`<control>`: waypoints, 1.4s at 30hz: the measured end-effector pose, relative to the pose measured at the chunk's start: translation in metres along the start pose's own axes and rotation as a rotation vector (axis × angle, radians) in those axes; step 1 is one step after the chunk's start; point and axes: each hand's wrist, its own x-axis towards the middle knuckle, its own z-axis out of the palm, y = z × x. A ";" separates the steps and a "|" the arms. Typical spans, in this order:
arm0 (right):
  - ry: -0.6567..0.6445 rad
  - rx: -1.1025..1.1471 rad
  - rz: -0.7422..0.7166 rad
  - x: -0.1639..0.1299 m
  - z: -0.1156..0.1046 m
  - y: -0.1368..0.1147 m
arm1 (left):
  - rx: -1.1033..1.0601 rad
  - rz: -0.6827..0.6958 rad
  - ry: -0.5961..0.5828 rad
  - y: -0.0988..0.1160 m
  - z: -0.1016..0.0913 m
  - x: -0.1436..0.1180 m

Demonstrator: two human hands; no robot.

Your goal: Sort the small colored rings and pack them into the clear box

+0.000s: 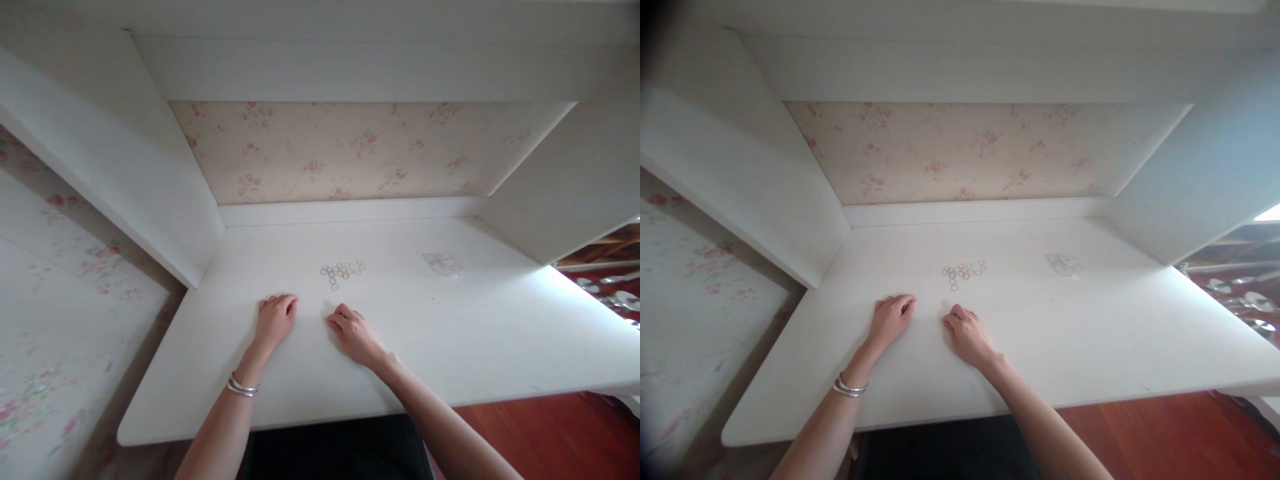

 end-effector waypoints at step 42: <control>0.105 -0.069 0.209 0.056 -0.018 0.075 | -0.009 0.002 0.007 0.000 0.002 0.005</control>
